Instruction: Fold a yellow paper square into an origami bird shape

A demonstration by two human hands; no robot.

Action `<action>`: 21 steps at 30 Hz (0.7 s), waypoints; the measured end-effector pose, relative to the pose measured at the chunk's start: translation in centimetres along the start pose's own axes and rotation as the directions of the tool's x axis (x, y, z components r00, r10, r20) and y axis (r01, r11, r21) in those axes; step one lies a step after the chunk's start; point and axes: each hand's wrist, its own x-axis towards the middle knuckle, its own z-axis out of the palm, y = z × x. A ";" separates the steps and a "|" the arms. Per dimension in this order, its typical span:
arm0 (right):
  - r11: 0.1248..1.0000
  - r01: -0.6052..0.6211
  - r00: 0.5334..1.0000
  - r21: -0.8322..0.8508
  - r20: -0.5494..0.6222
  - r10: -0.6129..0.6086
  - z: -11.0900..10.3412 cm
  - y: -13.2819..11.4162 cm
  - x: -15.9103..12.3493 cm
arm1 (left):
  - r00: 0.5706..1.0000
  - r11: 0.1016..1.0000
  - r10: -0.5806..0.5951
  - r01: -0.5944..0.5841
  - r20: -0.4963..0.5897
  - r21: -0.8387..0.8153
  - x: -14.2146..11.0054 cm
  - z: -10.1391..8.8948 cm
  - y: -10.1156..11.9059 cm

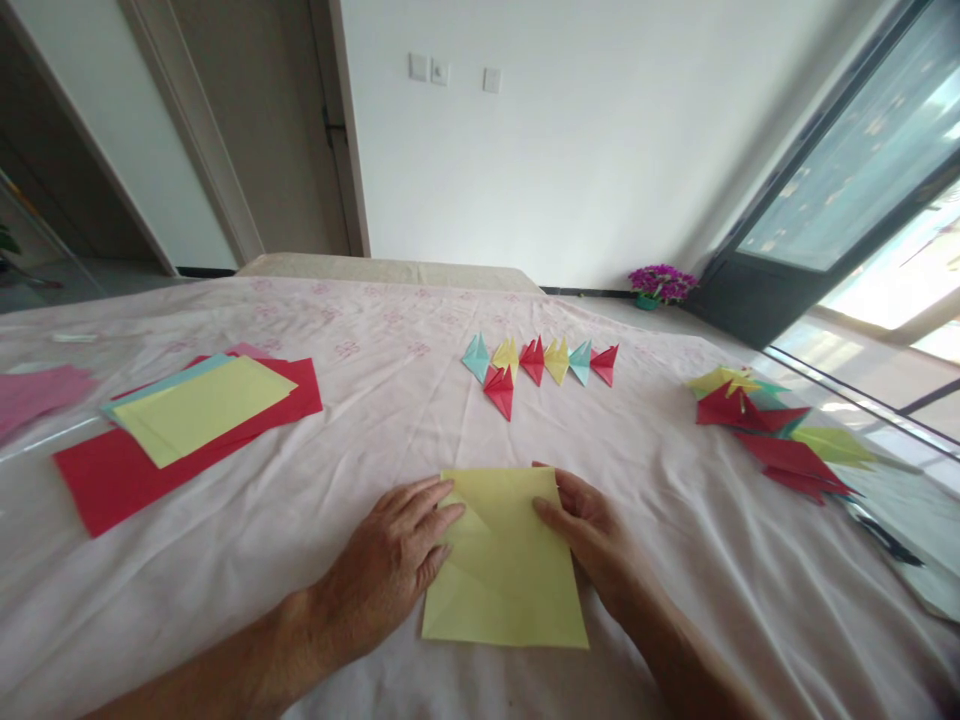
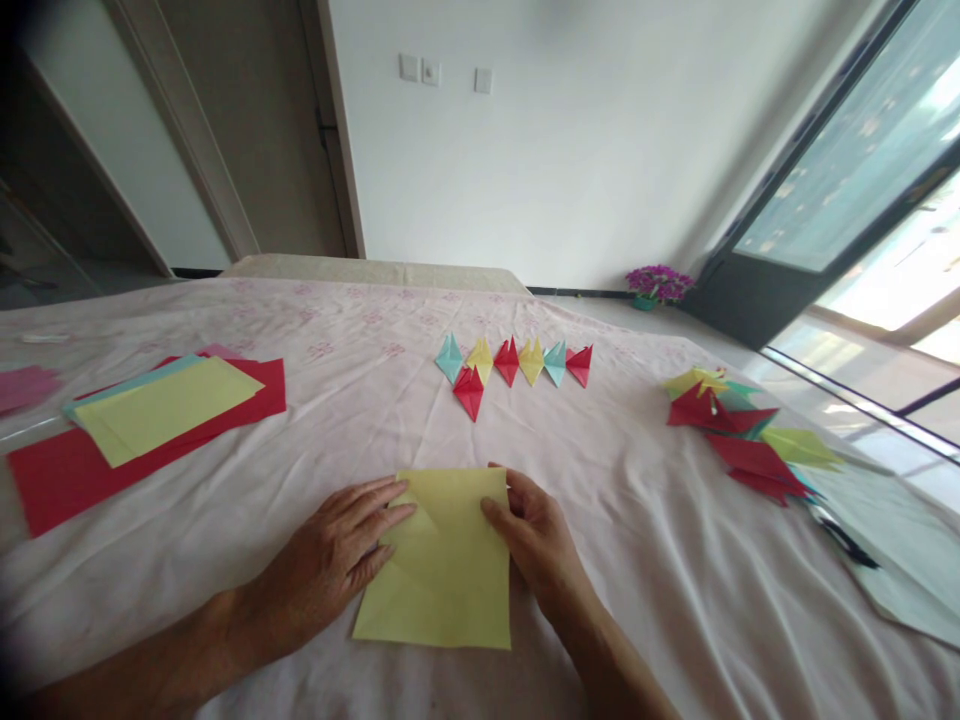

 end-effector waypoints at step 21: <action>-0.007 0.546 0.827 -0.838 0.540 -0.158 1.6 -1.4 -0.5 | 0.993 0.989 -0.079 0.068 0.086 0.132 1.5 -1.1 -0.7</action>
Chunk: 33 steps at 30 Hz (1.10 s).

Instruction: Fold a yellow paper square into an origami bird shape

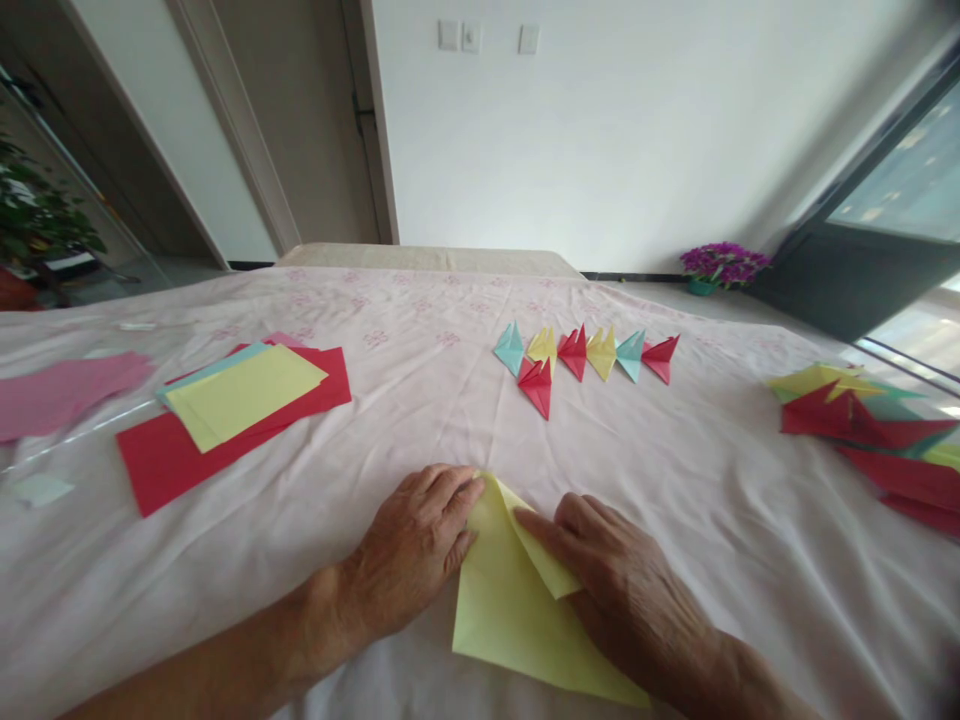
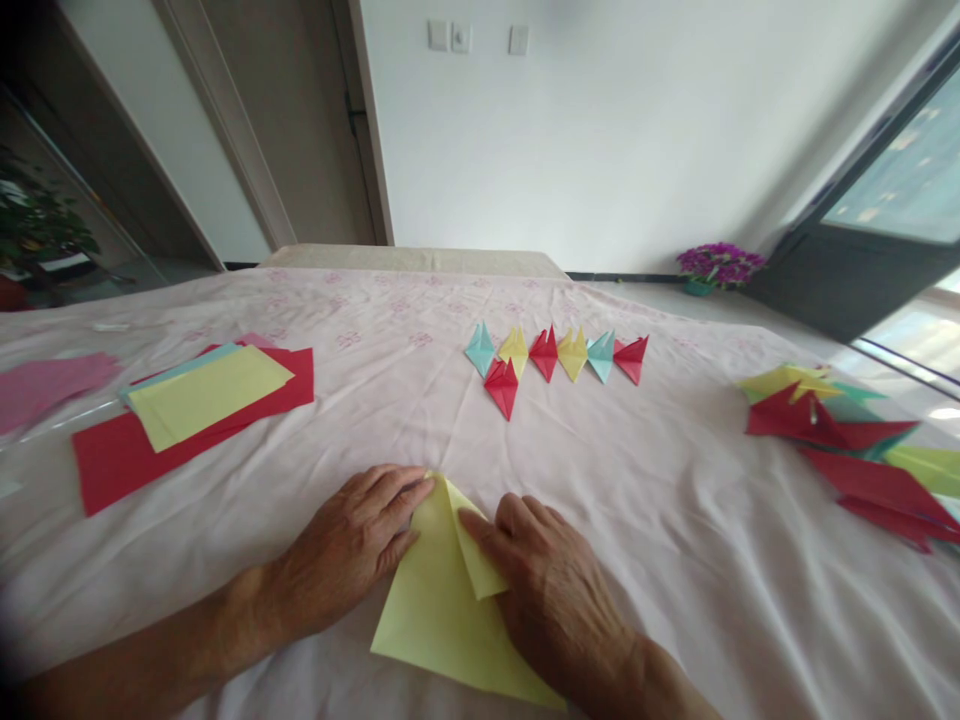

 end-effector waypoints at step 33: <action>0.937 0.294 0.951 0.187 0.039 -0.306 1.1 2.5 0.1 | 0.991 0.986 -0.119 0.125 -0.063 0.108 1.0 -0.1 0.6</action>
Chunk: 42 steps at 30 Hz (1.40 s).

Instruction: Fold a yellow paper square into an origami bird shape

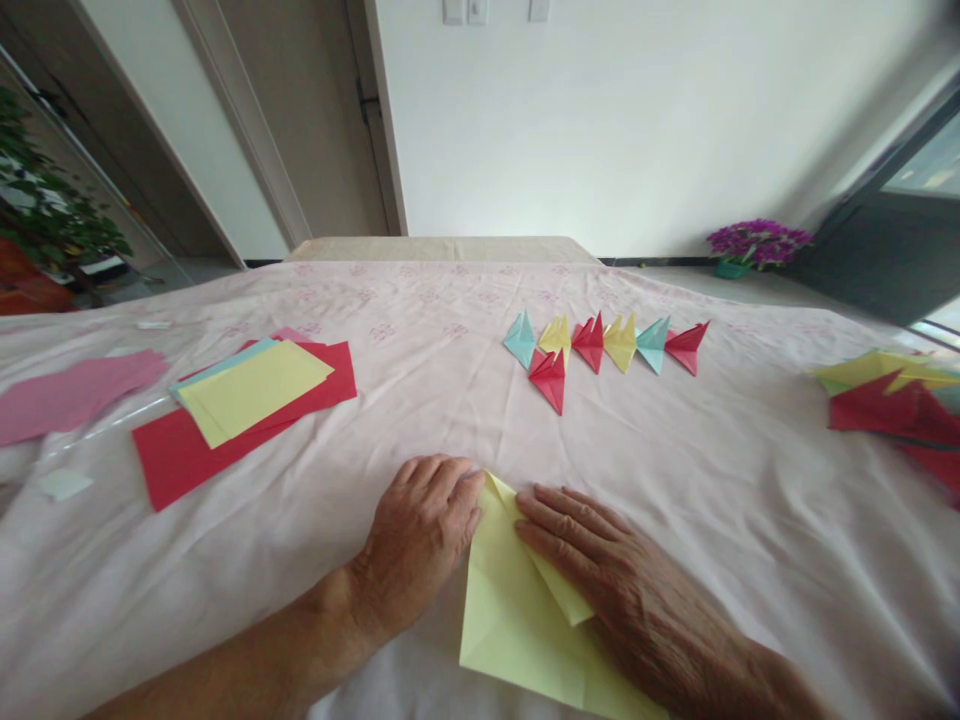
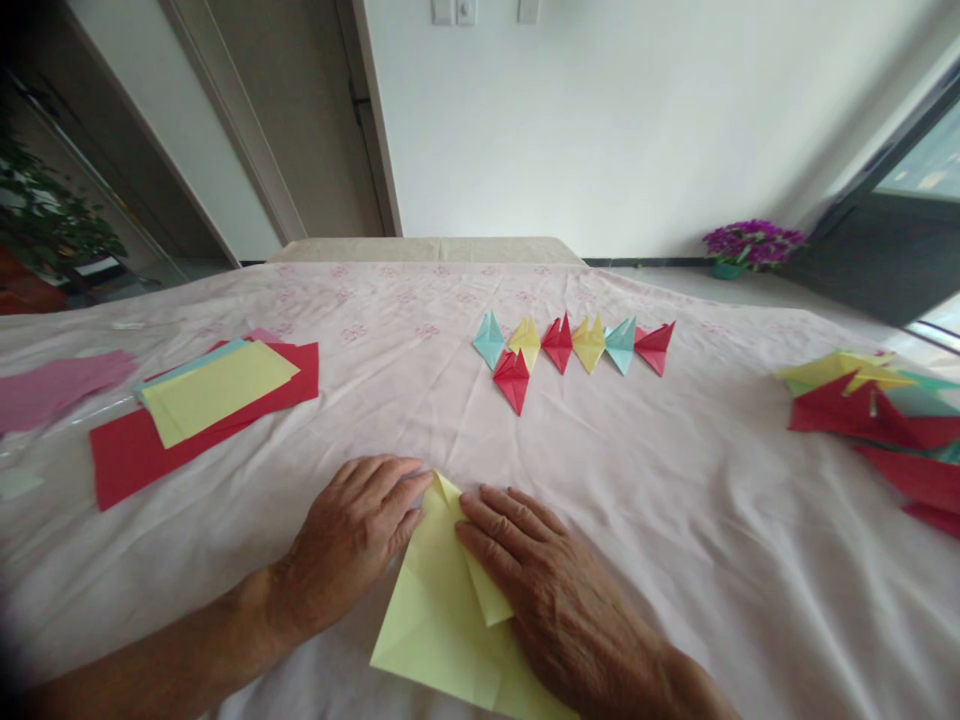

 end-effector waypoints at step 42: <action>1.000 -0.015 1.000 -0.025 -0.013 0.015 0.1 0.0 0.1 | 0.998 0.996 0.049 -0.051 0.025 0.078 0.0 0.2 0.3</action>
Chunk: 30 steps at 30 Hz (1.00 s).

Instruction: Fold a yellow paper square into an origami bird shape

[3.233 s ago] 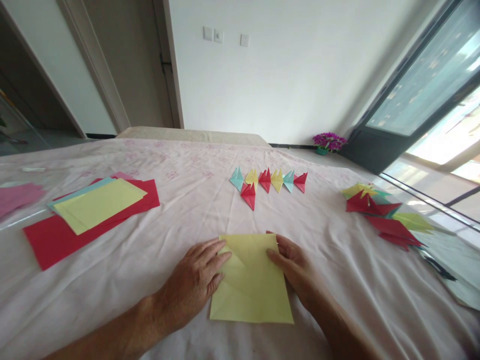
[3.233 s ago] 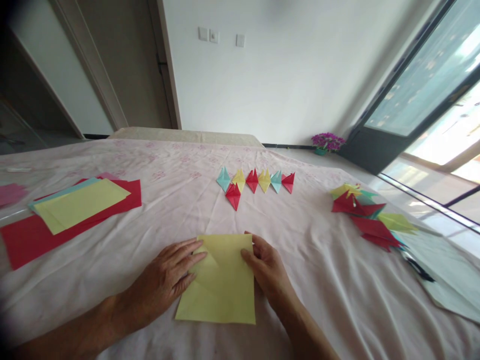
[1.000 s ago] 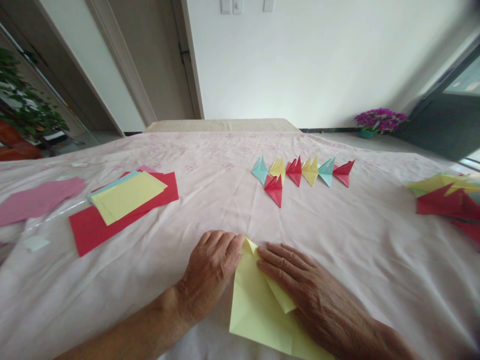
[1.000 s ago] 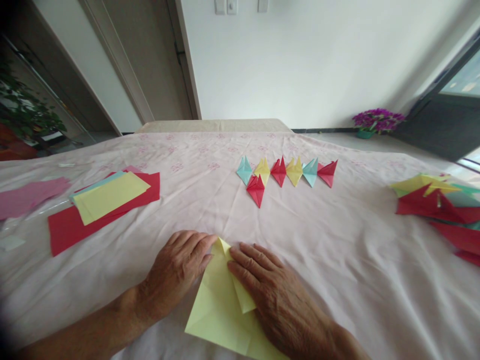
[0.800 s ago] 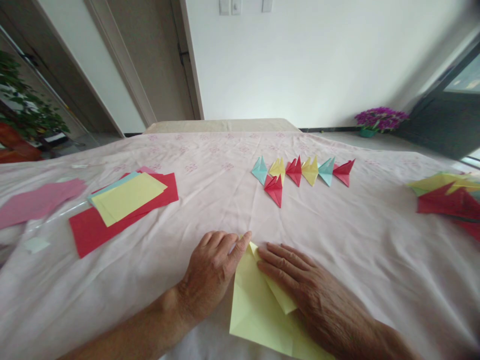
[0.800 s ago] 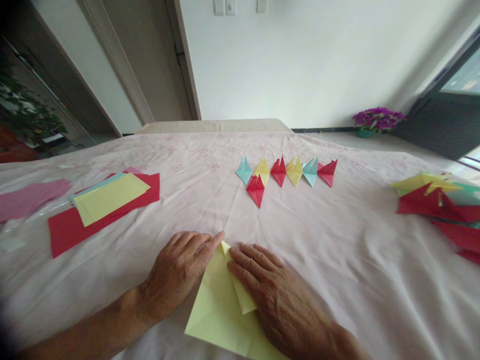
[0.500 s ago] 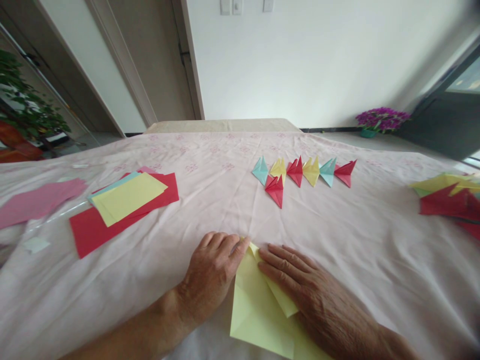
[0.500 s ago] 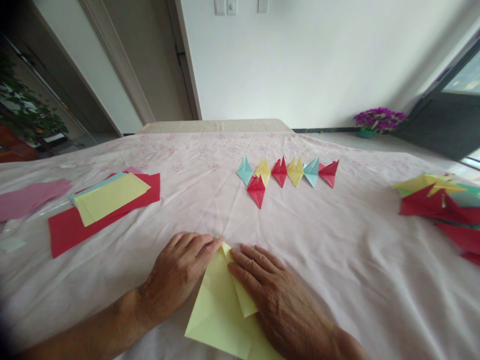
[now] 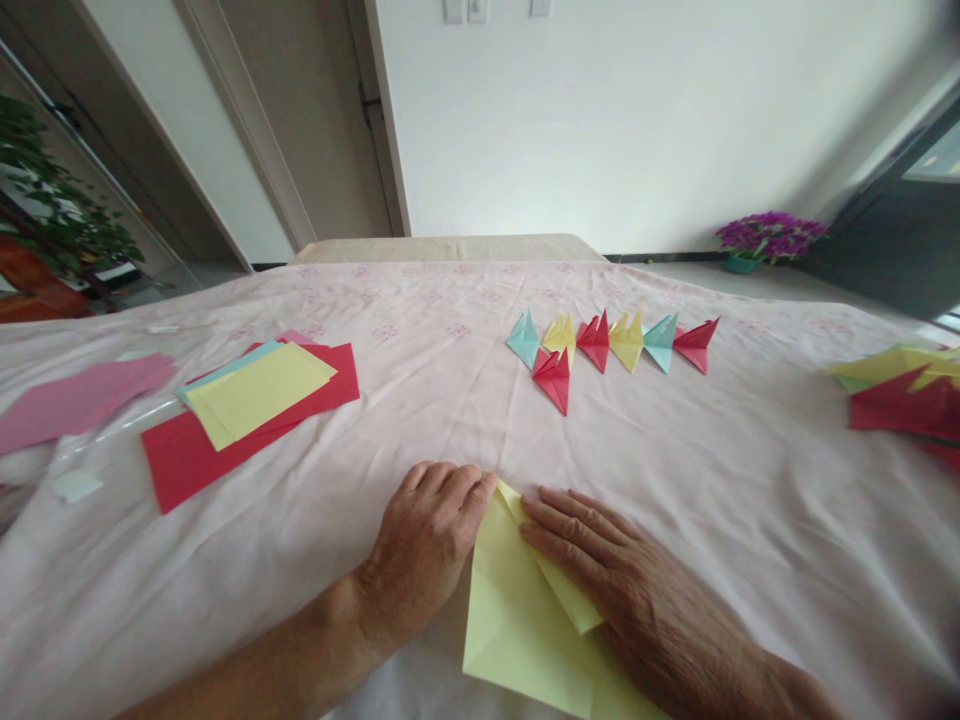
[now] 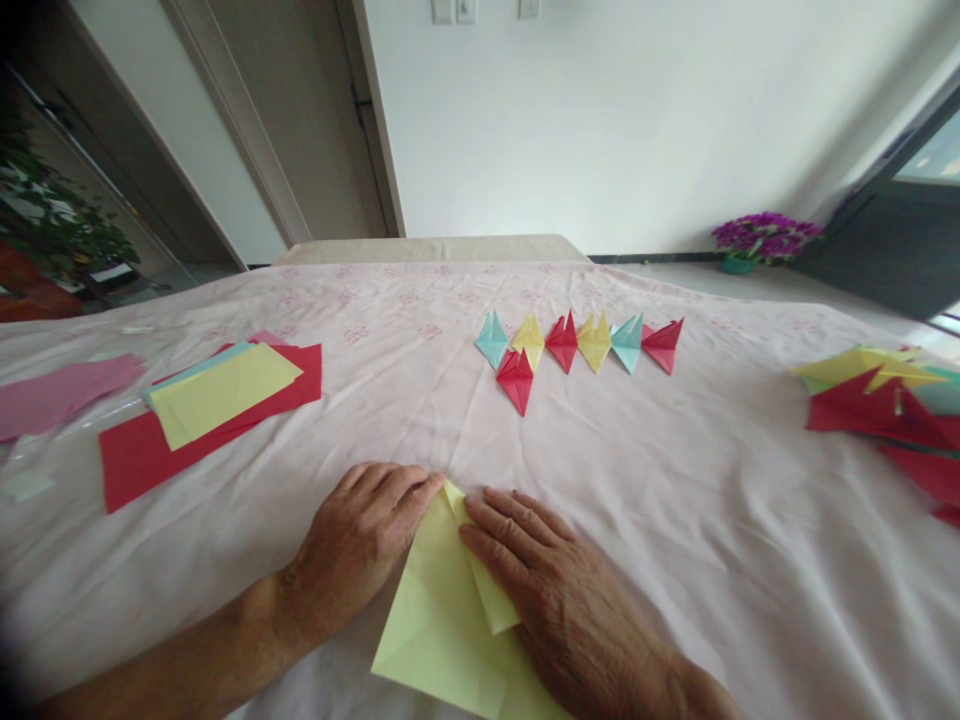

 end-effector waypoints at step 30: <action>0.980 -0.125 0.986 -0.157 -0.130 0.105 -0.5 -0.1 -1.3 | 0.982 0.984 0.177 -0.176 -0.069 0.023 0.1 0.3 -0.4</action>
